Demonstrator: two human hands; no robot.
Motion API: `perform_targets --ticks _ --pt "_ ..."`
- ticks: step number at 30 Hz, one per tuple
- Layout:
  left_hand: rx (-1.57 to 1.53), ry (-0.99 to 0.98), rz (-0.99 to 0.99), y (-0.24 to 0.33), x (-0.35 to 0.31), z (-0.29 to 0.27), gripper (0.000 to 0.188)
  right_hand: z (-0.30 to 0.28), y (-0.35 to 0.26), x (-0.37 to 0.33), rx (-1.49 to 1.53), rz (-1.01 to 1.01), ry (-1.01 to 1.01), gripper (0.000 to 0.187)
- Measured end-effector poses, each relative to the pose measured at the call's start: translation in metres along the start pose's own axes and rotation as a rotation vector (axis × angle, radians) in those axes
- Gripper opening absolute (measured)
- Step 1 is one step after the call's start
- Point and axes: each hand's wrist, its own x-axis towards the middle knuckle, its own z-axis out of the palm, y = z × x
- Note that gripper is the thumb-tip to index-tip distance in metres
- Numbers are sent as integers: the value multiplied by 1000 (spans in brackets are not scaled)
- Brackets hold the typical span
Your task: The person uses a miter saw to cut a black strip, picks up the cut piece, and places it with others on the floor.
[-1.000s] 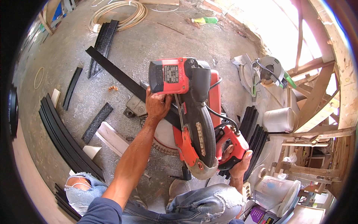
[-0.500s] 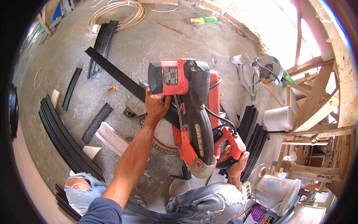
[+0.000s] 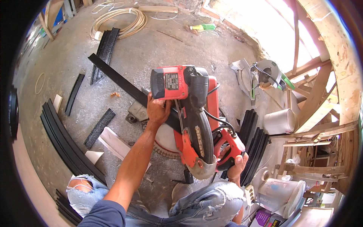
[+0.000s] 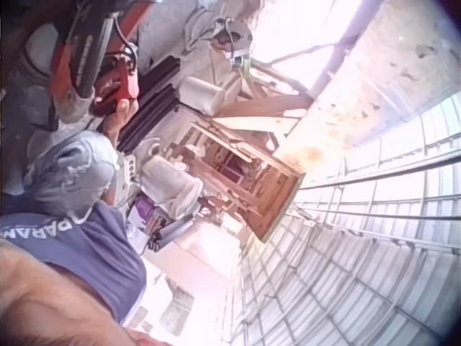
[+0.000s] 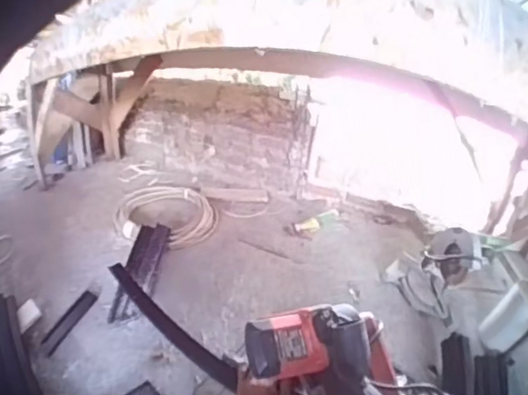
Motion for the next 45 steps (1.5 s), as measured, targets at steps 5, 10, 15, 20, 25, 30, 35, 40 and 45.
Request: perform_targets --ticks 5,10,15,20,25,30,35,40,45 --pt "28 -47 12 -1 0 -6 15 -1 -4 0 -43 11 -27 65" --pt "56 -17 62 -5 -1 -4 19 2 -11 2 -31 24 -27 60" --pt "107 -62 48 -20 -5 -6 23 2 -8 1 -55 52 -17 58" --pt "168 -16 106 -20 -1 -8 26 2 -7 1 21 53 -13 56" --pt "178 0 72 -26 -6 -8 28 2 -5 1 20 39 -33 54" --pt "128 118 7 -15 -1 -13 33 0 -7 2 16 39 -33 51" --pt "165 183 -202 -19 -4 -13 36 3 -9 2 25 30 -47 48" --pt "339 408 -380 -35 -1 -15 38 5 -15 2 20 22 -46 45" --pt "504 376 -945 -76 6 -21 64 7 -13 1 -1 2 -52 42"
